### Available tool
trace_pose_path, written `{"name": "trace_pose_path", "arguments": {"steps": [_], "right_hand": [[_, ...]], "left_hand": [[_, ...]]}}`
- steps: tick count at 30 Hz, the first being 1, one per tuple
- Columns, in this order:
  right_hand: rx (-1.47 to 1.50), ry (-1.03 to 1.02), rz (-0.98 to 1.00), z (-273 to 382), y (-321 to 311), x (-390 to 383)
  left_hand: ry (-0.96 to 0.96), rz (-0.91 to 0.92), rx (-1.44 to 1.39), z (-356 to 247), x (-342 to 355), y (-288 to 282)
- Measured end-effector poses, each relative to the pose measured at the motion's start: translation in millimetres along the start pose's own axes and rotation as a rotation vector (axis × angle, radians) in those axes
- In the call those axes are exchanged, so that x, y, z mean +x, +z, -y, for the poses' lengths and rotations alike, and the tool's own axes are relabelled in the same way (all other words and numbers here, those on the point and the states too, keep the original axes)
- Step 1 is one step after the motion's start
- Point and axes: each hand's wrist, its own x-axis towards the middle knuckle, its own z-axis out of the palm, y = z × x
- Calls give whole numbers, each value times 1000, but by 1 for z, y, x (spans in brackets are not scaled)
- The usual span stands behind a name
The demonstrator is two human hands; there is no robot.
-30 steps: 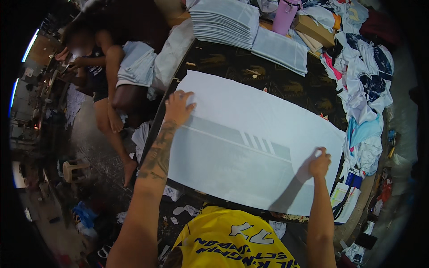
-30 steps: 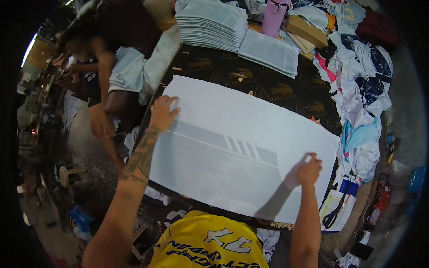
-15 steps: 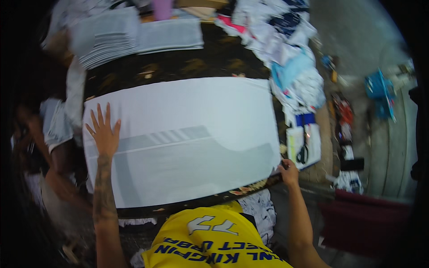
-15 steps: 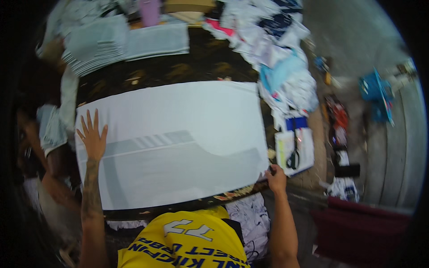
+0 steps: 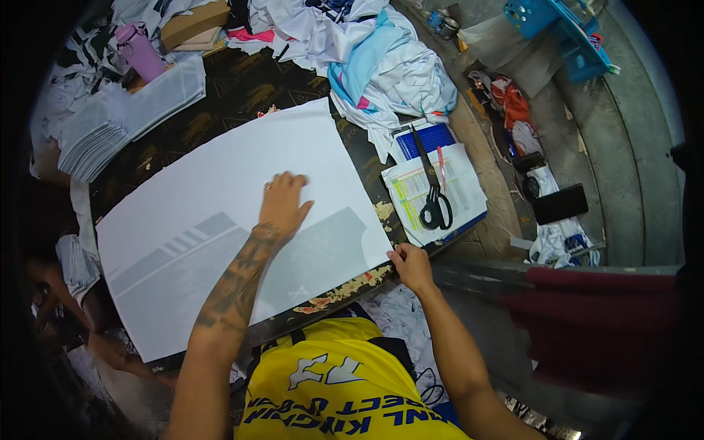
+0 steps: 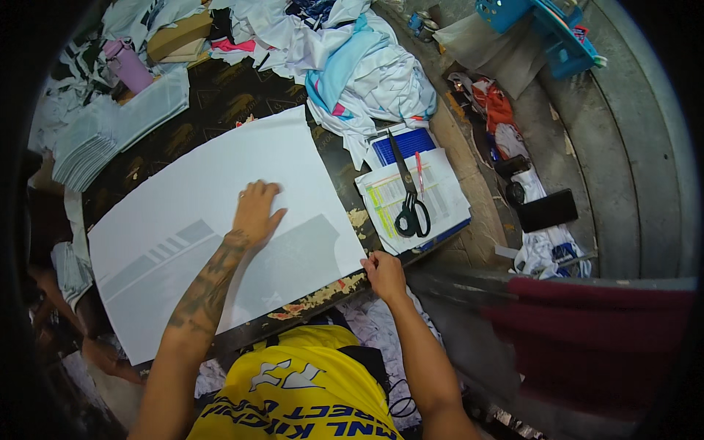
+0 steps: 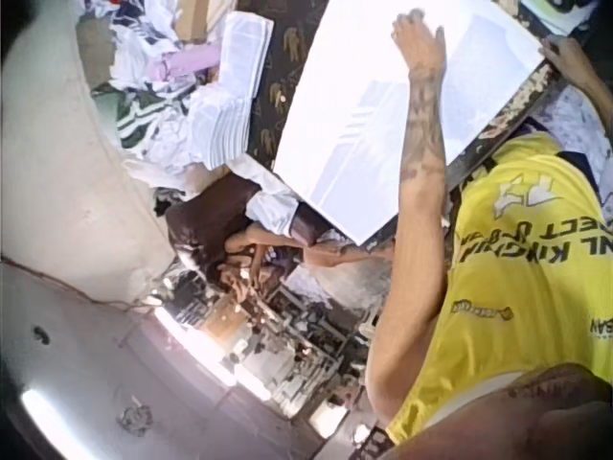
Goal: The person cuts a large white sheet of fabric using shears on a cluttered table. They repeatedly align the fabric, cut along straight lines, and trim edges, then fold the cut pieces and place them aside.
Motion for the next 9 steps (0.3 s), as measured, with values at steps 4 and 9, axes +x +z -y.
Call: {"name": "trace_pose_path", "arguments": {"steps": [4,9], "right_hand": [[31,-82,9,-8,-4,-2],[39,-63,122,-11,-15,19]], "left_hand": [[-265,-72,45,-9,53,21],[-357,-47,87,6,79,6]]}}
